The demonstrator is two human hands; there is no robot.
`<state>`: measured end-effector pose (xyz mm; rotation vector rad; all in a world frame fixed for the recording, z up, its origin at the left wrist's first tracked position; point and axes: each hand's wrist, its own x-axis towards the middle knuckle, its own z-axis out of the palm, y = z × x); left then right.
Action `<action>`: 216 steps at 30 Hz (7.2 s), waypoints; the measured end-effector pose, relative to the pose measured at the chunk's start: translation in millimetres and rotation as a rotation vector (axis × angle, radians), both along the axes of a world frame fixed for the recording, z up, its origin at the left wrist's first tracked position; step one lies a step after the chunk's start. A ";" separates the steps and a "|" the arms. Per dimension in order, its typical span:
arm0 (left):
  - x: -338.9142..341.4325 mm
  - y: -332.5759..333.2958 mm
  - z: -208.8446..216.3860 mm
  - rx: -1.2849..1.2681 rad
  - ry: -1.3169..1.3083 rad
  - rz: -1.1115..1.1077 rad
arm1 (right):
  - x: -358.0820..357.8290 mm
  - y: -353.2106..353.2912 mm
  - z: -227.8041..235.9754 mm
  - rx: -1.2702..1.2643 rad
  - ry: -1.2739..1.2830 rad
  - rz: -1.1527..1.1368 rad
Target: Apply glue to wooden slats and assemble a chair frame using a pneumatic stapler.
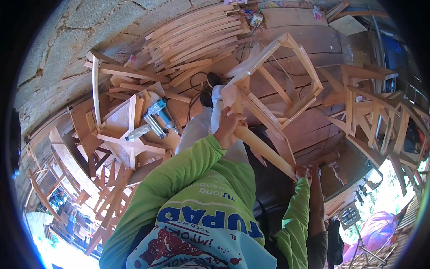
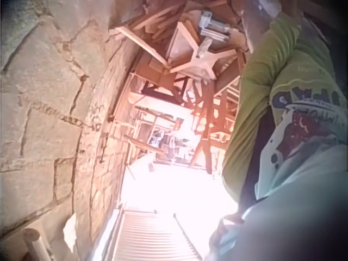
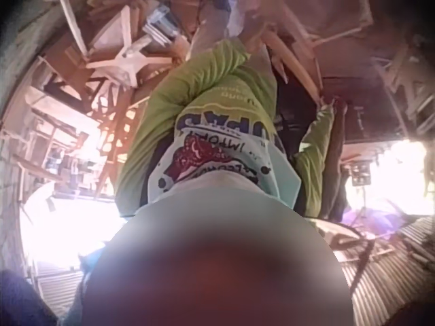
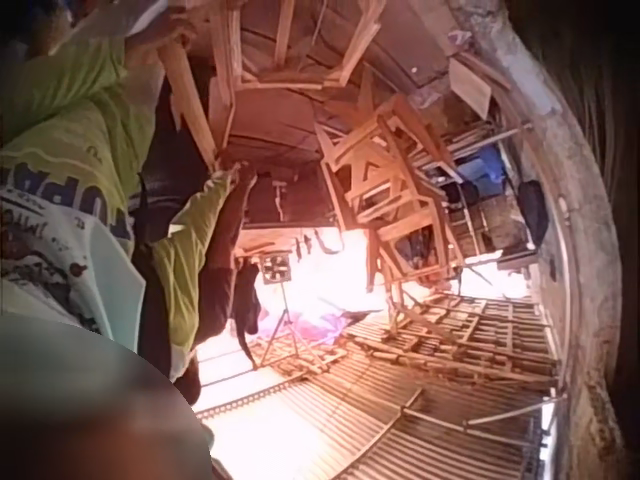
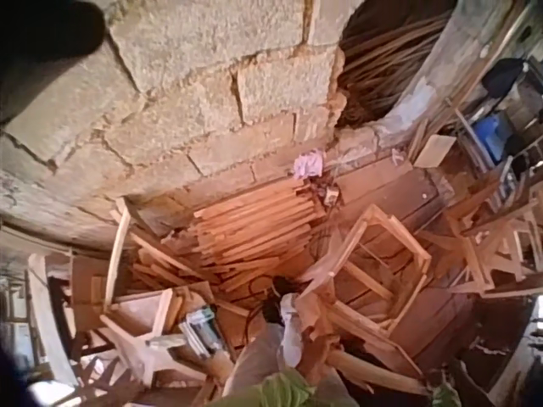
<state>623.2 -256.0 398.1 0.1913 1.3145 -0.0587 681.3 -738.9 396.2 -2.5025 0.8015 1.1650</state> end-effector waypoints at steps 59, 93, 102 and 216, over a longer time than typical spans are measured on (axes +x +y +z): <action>13.2 61.6 -10.7 0.309 -0.504 -0.737 | -27.2 29.9 -19.8 0.070 -0.177 -0.361; 3.1 98.9 -38.2 1.088 -0.919 -1.509 | -49.3 32.3 -36.9 0.242 -0.491 -0.705; -0.1 80.4 -28.1 -0.037 -0.388 -0.525 | -35.2 32.1 -18.8 0.253 -0.308 -0.681; 290.0 -19.8 -338.4 0.450 -0.788 -3.023 | 142.2 223.2 -367.1 0.669 -0.153 0.607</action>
